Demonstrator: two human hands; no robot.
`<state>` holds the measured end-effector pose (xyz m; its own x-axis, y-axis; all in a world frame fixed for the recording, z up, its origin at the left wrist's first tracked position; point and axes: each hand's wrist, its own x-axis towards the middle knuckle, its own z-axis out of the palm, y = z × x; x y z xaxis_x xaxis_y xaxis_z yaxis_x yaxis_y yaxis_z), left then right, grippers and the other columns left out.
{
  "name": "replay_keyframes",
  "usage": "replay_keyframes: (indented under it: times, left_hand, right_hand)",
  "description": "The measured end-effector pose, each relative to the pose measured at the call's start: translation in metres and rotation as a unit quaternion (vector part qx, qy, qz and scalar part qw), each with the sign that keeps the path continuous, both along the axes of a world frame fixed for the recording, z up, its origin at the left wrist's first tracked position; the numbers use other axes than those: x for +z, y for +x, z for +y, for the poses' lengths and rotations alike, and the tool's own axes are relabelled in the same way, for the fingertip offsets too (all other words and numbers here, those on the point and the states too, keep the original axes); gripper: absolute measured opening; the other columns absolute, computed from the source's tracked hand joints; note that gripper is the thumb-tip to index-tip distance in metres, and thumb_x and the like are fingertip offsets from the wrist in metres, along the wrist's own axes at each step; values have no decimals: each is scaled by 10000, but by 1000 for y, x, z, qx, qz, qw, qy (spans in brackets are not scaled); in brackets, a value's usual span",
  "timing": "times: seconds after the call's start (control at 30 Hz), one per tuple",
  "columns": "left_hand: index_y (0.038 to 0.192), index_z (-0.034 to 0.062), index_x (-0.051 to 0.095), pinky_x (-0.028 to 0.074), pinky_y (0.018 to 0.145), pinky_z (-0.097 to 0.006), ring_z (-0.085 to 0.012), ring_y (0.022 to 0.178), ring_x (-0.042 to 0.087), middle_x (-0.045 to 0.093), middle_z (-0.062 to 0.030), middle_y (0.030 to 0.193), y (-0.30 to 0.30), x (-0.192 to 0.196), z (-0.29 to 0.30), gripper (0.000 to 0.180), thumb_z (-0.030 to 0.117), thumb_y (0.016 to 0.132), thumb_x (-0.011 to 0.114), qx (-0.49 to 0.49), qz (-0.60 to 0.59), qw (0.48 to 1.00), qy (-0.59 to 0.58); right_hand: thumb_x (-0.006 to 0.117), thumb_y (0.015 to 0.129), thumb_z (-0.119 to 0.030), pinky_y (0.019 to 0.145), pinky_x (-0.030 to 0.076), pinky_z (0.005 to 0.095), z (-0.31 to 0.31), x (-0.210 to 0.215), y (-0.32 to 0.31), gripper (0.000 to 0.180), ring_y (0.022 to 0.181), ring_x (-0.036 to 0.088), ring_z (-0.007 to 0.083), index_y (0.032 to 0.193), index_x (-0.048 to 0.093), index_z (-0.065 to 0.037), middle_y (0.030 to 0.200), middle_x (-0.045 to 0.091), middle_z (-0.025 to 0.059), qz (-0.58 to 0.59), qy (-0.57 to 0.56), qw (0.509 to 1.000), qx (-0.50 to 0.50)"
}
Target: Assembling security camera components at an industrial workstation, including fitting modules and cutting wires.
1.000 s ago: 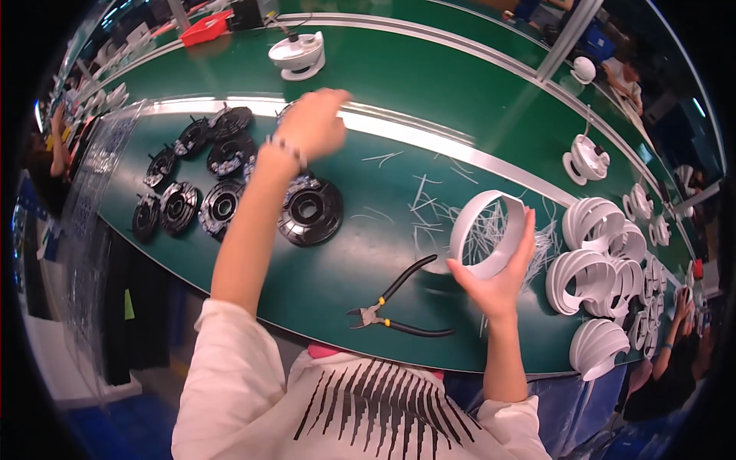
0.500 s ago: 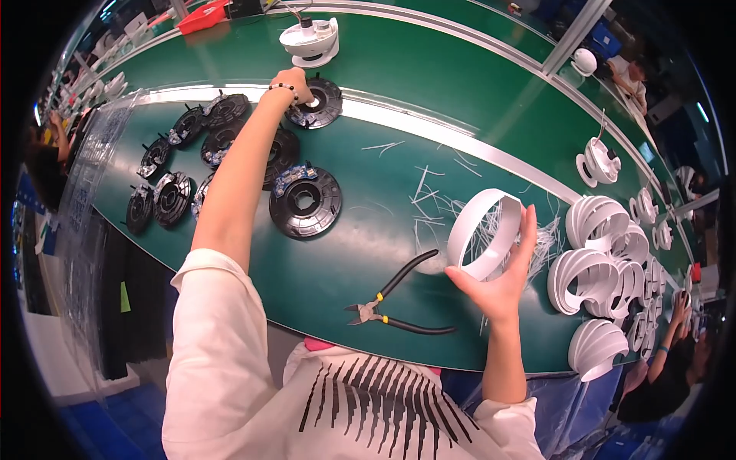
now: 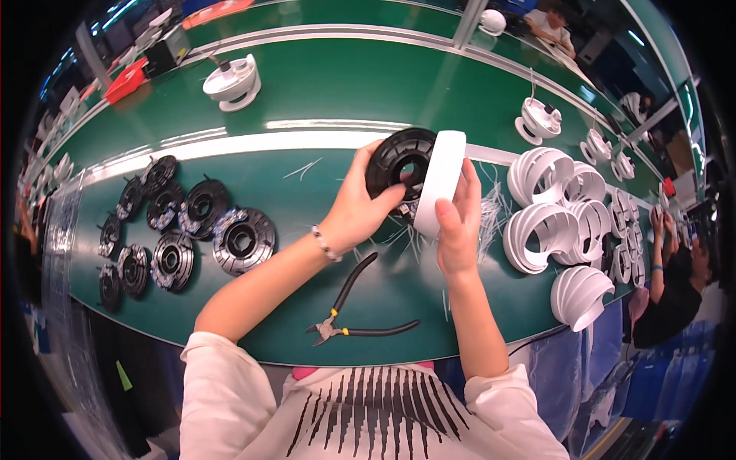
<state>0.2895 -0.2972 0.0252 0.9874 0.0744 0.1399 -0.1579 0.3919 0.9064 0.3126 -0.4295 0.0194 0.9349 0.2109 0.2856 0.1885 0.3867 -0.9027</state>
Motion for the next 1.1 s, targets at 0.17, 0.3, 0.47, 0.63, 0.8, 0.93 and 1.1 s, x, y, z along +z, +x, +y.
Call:
replay_keyframes:
  times: [0.17,0.3,0.47,0.63,0.8,0.93,1.1]
  left_hand:
    - [1311,103,214,393,883,-397,-239,1109,425,373,-93,1254,6,-11,39,697,123,734,604,-354,90,923,-122]
    - [1206,63,409,360,927,-426,-241,1060,469,475,-119,1164,14,-12,30,640,568,823,324,-309,205,879,-299]
    - [1168,52,447,383,898,-384,-232,1003,501,517,-104,1118,8,-20,19,508,445,874,319,-251,227,882,-328]
    - [1227,122,362,393,868,-502,-279,1074,458,460,-108,1173,-2,-14,19,485,438,867,291,-221,164,903,-329]
    - [1329,236,193,297,959,-392,-217,1184,344,336,-25,1303,-11,-21,2,456,386,907,281,-164,61,978,-114]
    - [1312,102,243,255,996,-411,-259,1188,335,319,-107,1311,-10,-9,15,677,578,831,253,-299,122,910,-260]
    - [1143,62,481,369,918,-393,-247,1015,501,523,-124,1107,8,-26,25,571,521,821,376,-352,113,830,-418]
  right_hand:
    - [810,476,-278,956,301,347,-8,-17,10,1105,1164,342,291,1290,141,56,1263,280,233,-57,-128,990,2]
    - [809,441,-355,938,300,400,-8,-7,5,1143,1110,351,351,1289,153,39,1183,327,237,-196,-323,925,-32]
    - [827,419,-338,988,248,402,-15,-15,6,1182,1189,286,352,1297,130,36,1274,253,241,-152,-266,952,12]
    - [736,578,-144,949,315,360,-28,-2,3,961,1160,349,267,1302,117,-12,1286,265,186,13,23,999,29]
    - [785,528,-227,950,304,344,-15,-11,-12,1020,1164,336,257,1290,161,36,1286,257,194,-128,-231,964,-39]
    - [802,500,-280,940,310,367,-14,-13,-9,1074,1119,367,287,1291,148,38,1229,304,193,-184,-204,961,-29]
    - [820,449,-270,978,273,361,-7,1,-11,1140,1179,328,279,1302,128,34,1316,235,189,-250,-339,906,-54]
